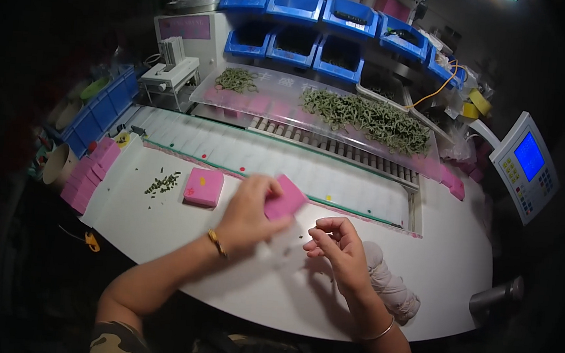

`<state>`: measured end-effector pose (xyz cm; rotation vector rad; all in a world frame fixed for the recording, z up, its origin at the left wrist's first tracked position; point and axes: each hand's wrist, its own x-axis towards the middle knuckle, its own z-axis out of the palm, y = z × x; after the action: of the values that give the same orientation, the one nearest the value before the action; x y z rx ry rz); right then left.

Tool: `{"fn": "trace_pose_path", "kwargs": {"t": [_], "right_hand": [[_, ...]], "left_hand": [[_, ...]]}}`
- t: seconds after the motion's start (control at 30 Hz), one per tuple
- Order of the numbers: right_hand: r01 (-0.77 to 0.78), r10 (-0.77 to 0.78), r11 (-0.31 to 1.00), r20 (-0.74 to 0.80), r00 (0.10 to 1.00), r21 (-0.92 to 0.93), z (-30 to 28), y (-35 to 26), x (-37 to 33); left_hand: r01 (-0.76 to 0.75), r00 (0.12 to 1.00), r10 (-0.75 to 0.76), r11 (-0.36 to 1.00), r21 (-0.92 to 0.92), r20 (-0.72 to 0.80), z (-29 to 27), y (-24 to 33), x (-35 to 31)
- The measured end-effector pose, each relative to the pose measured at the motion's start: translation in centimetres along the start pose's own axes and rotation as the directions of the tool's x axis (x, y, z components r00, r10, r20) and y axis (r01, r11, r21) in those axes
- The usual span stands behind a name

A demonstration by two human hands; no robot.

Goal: The person assembles small components into pink plastic housings by hand. They insert metal parts and multicolored wires into the housings, then press the components together and set the completed units on a table.

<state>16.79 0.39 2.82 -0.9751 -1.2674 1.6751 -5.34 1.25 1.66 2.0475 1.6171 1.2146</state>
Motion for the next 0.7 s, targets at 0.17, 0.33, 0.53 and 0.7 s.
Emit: {"fn": "trace_pose_path", "kwargs": {"t": [0.17,0.33,0.53,0.7], "right_hand": [[0.053,-0.053,0.998,-0.001,0.999,-0.043,-0.1,0.3,-0.1],[0.037,-0.036,0.998,0.021,0.999,-0.048,0.1,0.6,-0.3],[0.055,-0.056,0.993,-0.002,0.998,-0.106,0.3,0.8,-0.4],[0.049,-0.051,0.992,-0.016,0.999,-0.114,0.2,0.3,-0.7]], "left_hand": [[0.278,0.954,-0.240,0.932,0.231,-0.182,-3.2,-7.1,6.0],[0.359,0.930,-0.294,0.855,0.375,-0.220,-1.9,-9.6,7.9],[0.436,0.900,-0.388,0.793,0.426,-0.198,-2.8,-9.3,9.4],[0.422,0.903,-0.355,0.841,0.338,-0.243,-7.0,-7.8,5.9]]}}
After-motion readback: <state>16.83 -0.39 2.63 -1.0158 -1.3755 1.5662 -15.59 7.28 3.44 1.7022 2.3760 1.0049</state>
